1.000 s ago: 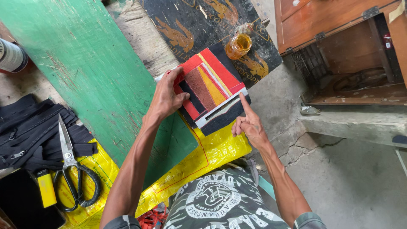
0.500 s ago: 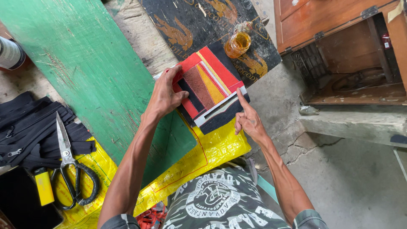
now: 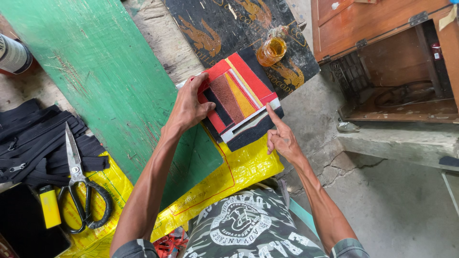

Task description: The person assembles patchwork fabric pouches at a workbench. They thread a zipper through a slot in a pouch front, align and press the zipper into place, apply glue from a jar to the pouch edge, and stack the finished pouches with others on the table.

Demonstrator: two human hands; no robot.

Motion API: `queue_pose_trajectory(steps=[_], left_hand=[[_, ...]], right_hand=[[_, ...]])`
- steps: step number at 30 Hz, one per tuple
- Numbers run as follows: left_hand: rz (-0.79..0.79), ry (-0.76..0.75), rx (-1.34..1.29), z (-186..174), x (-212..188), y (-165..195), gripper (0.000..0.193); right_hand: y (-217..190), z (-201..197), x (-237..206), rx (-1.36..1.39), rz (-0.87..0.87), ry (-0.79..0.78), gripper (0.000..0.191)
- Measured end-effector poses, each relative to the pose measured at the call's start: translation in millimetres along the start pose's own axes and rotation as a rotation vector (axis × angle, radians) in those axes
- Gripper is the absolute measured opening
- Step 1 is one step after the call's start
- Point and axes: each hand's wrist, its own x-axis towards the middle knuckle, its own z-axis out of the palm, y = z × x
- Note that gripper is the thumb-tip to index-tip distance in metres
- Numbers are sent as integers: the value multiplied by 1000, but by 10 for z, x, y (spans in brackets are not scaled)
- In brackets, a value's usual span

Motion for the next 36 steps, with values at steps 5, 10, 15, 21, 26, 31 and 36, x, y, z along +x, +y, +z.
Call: queue_pose_trajectory(steps=[5, 10, 15, 21, 26, 31, 36], left_hand=[[-7, -5, 2, 0, -4, 0, 81], [6, -2, 1, 2, -7, -12, 81], [-5, 0, -22, -4, 2, -10, 81], [8, 4, -7, -2, -11, -14, 81], [22, 8, -7, -1, -1, 1, 82], [7, 4, -12, -8, -5, 27, 82], [9, 0, -18, -11, -7, 20, 83]], right_hand=[[3, 207, -70, -299, 3, -8, 89], [26, 353, -151, -540, -241, -60, 93], [-6, 180, -90, -93, -55, -3, 93], [51, 496, -158, -667, -235, 50, 84], [-35, 557, -211, -686, -382, 48, 88], [-143, 540, -164, -683, -19, 39, 77], [-107, 688, -249, -893, -397, 28, 79]])
